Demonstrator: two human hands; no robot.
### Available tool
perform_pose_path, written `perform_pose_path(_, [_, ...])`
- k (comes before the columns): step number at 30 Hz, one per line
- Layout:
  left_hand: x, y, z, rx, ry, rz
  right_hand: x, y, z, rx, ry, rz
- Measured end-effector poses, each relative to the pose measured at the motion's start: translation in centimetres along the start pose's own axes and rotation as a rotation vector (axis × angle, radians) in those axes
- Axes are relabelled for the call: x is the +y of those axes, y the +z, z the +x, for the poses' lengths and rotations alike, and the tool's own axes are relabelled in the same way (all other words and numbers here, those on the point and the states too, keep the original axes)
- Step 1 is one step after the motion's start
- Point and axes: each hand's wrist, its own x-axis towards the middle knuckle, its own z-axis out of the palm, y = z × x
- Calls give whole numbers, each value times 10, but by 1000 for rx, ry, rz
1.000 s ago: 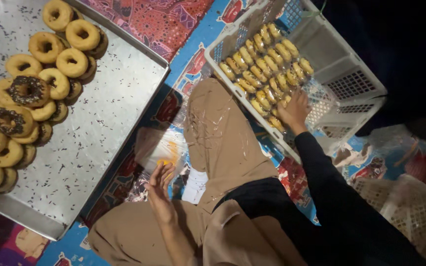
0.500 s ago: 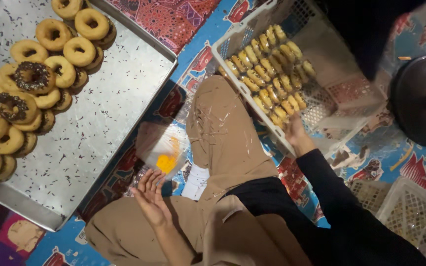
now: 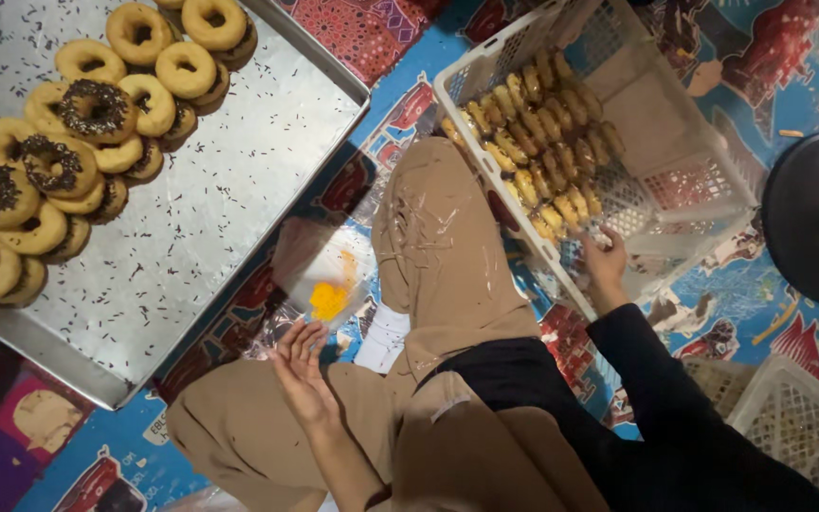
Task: The person sits on the floor and individually places doughnuts into small clear plastic bags. They pick doughnuts from a metal tray and a white basket, seal each bag, and place the packaged doughnuts into the basket.
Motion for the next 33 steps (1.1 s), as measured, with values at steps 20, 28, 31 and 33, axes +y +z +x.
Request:
perform_pose_path(20, [-17,-4,11,17,10,48,-56,22,60,-509,-180,-407])
perform_pose_path(28, [-17,16,26,-43,-22,76,-129,32,34,-353,-739,-648])
perform_pose_path(31, [-21,18,28,-45,-47,100,-151,85,62,-348,-1181,-820])
perform_pose_path(33, [-21,15,27,-52,-56,112,-152,117,81,-419,-991,-1311])
